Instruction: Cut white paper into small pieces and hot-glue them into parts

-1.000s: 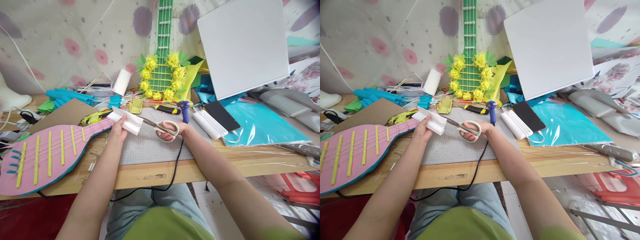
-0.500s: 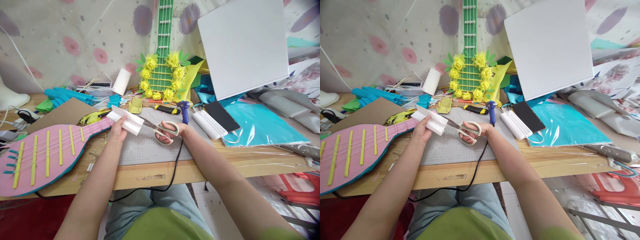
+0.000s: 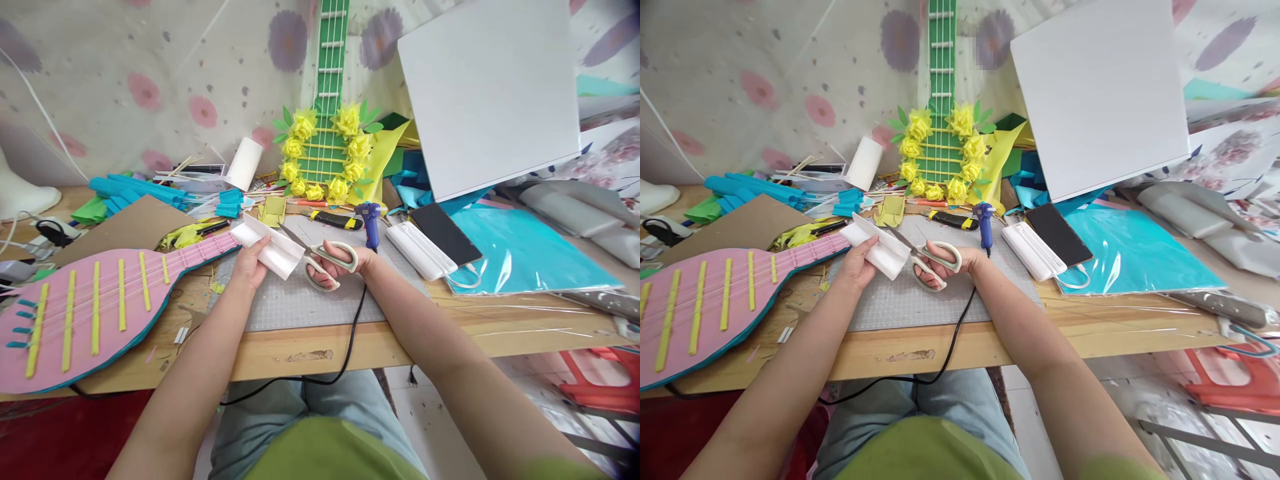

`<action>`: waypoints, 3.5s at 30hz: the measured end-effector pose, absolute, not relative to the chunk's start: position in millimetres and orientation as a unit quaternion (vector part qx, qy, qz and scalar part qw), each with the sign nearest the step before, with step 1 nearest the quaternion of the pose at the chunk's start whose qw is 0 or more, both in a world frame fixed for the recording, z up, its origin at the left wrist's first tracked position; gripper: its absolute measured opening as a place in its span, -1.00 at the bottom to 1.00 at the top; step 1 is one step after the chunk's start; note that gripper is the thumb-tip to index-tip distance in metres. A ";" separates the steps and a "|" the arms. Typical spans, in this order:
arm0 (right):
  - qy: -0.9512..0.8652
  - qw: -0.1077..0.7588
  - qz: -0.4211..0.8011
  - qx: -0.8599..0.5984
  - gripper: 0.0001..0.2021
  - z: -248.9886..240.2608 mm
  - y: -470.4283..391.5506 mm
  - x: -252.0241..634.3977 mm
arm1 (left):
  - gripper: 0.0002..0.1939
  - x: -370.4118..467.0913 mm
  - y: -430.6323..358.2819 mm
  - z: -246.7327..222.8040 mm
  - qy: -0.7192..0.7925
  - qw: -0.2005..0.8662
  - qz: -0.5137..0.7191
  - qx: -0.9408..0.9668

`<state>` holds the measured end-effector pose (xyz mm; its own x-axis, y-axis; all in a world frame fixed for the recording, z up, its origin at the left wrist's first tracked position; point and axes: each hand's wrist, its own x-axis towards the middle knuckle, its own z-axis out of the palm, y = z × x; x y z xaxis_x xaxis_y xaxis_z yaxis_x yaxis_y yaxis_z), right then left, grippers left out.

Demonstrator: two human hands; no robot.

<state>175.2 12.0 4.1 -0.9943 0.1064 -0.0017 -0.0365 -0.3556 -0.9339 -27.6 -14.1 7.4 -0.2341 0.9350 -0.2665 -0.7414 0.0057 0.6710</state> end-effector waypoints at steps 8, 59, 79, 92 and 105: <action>-0.554 0.068 0.828 -0.053 -0.44 3.6 12.5 173.9 | -0.68 -28.0 -13.5 6.0 0.379 0.599 0.692 0.141; -0.568 0.055 0.817 -0.084 -0.38 2.2 11.6 175.6 | -0.61 -12.5 -17.9 -2.6 0.414 0.580 0.680 0.169; -0.527 0.075 0.839 -0.116 -0.44 1.8 16.5 168.3 | -0.67 -7.0 -20.8 3.0 0.396 0.602 0.671 0.175; -0.531 0.080 0.833 -0.136 -0.48 3.0 18.4 171.9 | -0.70 -8.5 -20.4 3.2 0.404 0.608 0.661 0.174; -0.528 0.073 0.833 -0.146 -0.47 -2.1 20.4 174.8 | -0.68 -9.8 -22.8 6.9 0.430 0.608 0.643 0.179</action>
